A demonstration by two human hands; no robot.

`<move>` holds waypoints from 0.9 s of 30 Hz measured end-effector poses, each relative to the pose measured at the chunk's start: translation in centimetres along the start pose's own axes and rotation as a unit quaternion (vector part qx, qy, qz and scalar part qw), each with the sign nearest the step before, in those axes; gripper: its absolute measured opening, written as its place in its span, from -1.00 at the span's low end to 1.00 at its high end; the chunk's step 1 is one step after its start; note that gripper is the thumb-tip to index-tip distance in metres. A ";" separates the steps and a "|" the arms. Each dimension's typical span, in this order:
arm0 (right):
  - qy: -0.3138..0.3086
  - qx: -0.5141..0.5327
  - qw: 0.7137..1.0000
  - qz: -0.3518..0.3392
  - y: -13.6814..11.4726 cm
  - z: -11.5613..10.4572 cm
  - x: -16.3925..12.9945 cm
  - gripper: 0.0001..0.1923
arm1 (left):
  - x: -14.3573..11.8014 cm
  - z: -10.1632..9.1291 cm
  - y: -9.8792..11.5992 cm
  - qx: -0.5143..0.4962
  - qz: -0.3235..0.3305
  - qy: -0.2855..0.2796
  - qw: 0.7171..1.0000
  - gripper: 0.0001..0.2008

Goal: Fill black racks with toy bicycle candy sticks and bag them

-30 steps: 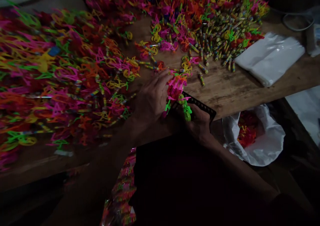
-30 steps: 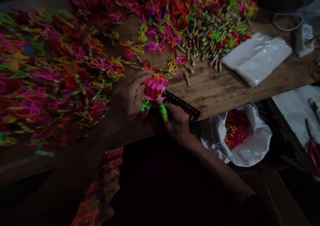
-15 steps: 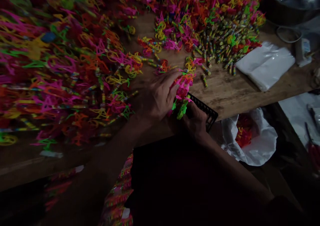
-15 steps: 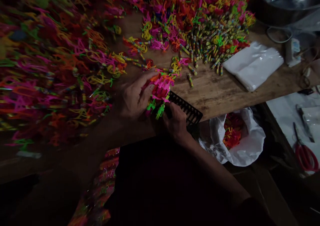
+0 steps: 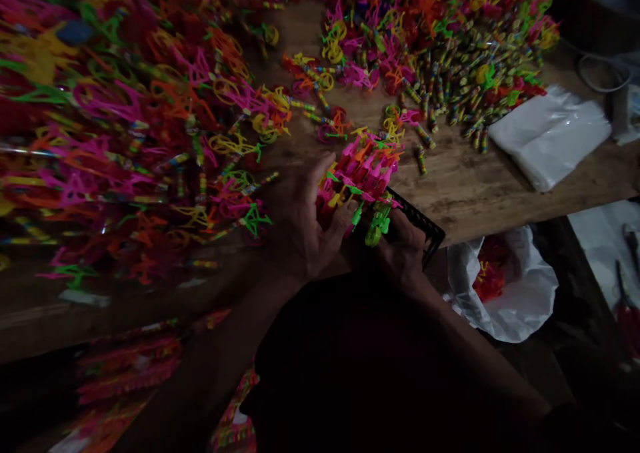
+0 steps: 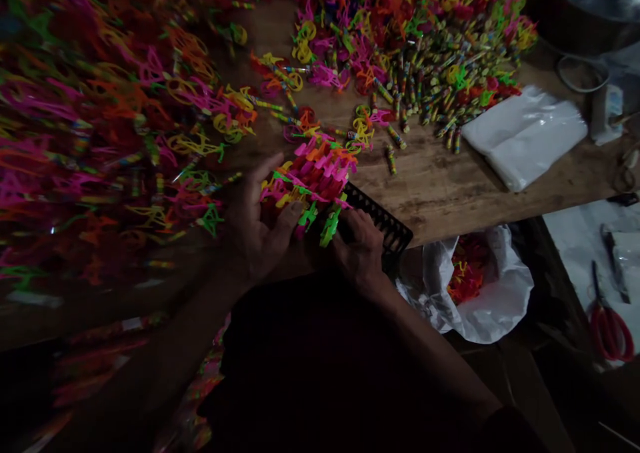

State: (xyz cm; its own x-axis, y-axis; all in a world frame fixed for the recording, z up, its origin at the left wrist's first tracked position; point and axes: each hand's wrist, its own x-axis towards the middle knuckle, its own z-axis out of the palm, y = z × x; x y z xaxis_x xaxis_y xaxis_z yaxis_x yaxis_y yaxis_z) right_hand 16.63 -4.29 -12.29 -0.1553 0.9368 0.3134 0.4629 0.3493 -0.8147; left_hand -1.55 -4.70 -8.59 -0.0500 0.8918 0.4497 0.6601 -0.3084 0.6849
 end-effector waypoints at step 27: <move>0.015 -0.050 0.987 -0.153 0.4 1.4 0.4 -0.87 | 2.5 1.4 4.9 0.248 -0.016 -0.108 0.962 -0.34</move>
State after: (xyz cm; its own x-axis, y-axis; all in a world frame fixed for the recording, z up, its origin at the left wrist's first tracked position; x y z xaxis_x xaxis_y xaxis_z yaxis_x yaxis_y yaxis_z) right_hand 15.53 -3.72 -13.12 -0.2765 0.7867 0.5520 0.4832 0.6103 -0.6278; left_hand 2.57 -3.52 -4.90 0.0458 0.9628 0.2664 0.9404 -0.1315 0.3135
